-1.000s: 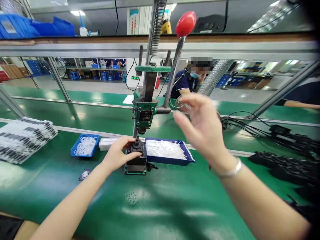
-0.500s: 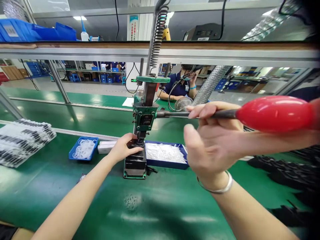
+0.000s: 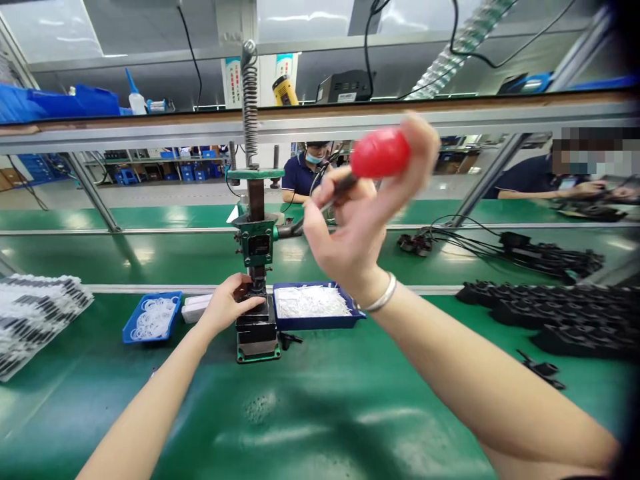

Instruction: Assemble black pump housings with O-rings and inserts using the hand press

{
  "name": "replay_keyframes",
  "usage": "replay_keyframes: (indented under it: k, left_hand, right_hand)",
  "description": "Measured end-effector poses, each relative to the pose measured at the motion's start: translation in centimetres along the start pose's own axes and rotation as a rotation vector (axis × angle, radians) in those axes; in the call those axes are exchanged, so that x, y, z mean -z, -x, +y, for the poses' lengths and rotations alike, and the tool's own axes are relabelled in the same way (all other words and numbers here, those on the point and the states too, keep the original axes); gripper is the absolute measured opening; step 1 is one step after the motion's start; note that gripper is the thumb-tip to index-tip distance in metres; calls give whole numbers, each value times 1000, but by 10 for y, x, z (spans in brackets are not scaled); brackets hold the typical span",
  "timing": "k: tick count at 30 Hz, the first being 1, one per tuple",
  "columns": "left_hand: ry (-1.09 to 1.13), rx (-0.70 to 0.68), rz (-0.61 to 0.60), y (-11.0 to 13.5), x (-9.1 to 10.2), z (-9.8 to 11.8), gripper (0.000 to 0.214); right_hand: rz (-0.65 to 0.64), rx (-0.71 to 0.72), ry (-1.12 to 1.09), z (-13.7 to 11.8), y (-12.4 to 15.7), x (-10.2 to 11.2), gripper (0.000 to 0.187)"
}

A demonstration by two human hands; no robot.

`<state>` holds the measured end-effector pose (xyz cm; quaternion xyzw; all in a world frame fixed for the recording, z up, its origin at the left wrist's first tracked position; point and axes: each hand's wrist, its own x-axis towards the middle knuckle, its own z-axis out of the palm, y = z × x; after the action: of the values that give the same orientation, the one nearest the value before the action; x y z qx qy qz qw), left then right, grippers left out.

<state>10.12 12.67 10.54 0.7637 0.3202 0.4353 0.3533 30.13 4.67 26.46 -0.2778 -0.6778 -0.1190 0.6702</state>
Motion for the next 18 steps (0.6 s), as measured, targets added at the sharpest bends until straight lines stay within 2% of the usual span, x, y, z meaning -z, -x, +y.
replay_keyframes:
  k: [2, 4, 6, 7, 9, 13, 14, 16, 18]
  left_hand:
    - [-9, -3, 18, 6, -2, 7, 40]
    - [-28, -17, 34, 19, -8, 18, 36]
    - [-76, -59, 59, 39, -18, 30, 30]
    - [-109, -86, 76, 51, -24, 36, 29]
    - [-172, -141, 119, 74, -38, 44, 27]
    - [-254, -228, 174, 106, -73, 40, 25]
    - [-281, -262, 190, 110, -84, 35, 25]
    - [-332, -341, 207, 115, -110, 26, 26]
    - [-363, -408, 172, 118, -136, 19, 25]
  right_hand:
    - [-54, 50, -3, 14, -32, 7, 81]
    - [-189, 34, 10, 28, -58, 14, 75]
    - [-270, -35, 28, 34, -62, 19, 74]
    - [-297, -75, 40, 33, -53, 22, 75]
    - [-385, -171, 82, 16, -11, 29, 80]
    - [-766, -445, 156, -43, 121, 39, 85]
    - [-798, -556, 192, -54, 153, 41, 82]
    - [-711, -730, 273, -66, 204, 44, 61]
    - [-597, -791, 375, -64, 237, 53, 45]
